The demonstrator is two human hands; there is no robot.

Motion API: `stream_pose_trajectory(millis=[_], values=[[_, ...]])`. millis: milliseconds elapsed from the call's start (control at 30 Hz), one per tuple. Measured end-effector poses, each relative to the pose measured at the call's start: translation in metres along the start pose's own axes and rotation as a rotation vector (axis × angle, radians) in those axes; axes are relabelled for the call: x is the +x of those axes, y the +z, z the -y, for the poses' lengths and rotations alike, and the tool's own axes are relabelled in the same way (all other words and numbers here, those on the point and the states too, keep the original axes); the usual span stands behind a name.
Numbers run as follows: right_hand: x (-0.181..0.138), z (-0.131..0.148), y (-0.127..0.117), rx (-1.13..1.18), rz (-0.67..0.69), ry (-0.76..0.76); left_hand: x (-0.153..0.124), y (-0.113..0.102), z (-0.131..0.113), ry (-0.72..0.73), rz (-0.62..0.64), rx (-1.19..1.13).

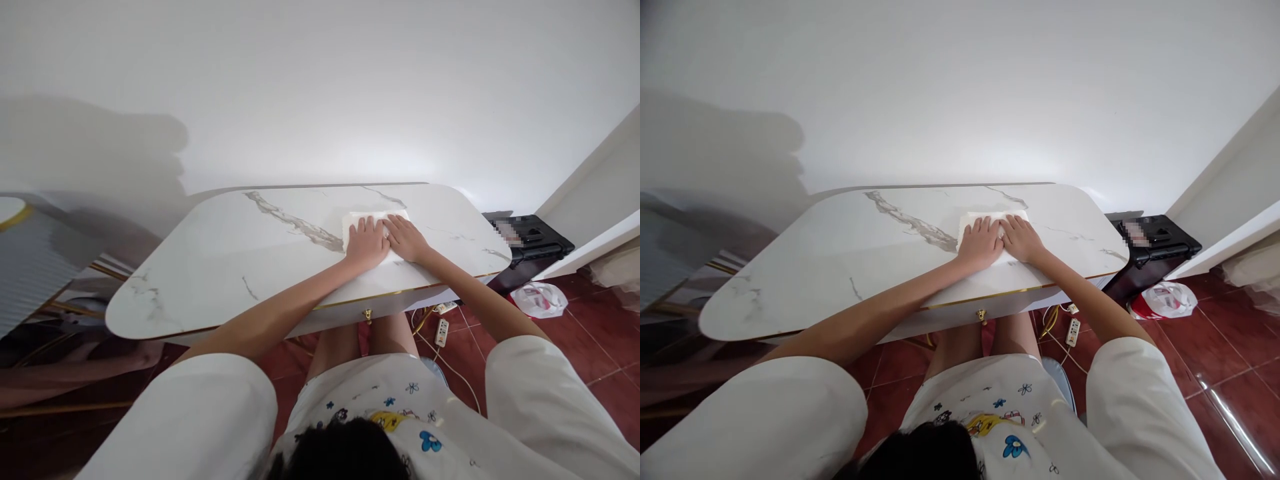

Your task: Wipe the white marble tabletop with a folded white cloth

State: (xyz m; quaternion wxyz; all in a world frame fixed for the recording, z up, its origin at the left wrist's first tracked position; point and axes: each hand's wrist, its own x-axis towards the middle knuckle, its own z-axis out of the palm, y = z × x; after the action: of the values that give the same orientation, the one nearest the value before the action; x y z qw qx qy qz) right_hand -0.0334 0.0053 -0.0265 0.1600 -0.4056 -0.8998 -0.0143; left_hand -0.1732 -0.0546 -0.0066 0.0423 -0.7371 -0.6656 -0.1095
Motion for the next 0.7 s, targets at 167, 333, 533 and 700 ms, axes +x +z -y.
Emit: stream_pose_trajectory(millis=[167,333,533,700], values=[[-0.024,0.011,-0.008,0.005,0.012,-0.033,-0.028,-0.007,-0.012,-0.027,0.044,0.000],[-0.046,0.021,-0.017,0.013,0.036,-0.023,-0.049,-0.013,-0.025,-0.043,0.049,-0.005],[-0.069,0.018,-0.022,0.010,0.024,-0.044,-0.066,-0.017,-0.041,-0.028,0.063,-0.003],[-0.080,0.003,-0.022,0.017,0.012,-0.062,-0.066,-0.017,-0.053,-0.015,0.081,-0.036]])
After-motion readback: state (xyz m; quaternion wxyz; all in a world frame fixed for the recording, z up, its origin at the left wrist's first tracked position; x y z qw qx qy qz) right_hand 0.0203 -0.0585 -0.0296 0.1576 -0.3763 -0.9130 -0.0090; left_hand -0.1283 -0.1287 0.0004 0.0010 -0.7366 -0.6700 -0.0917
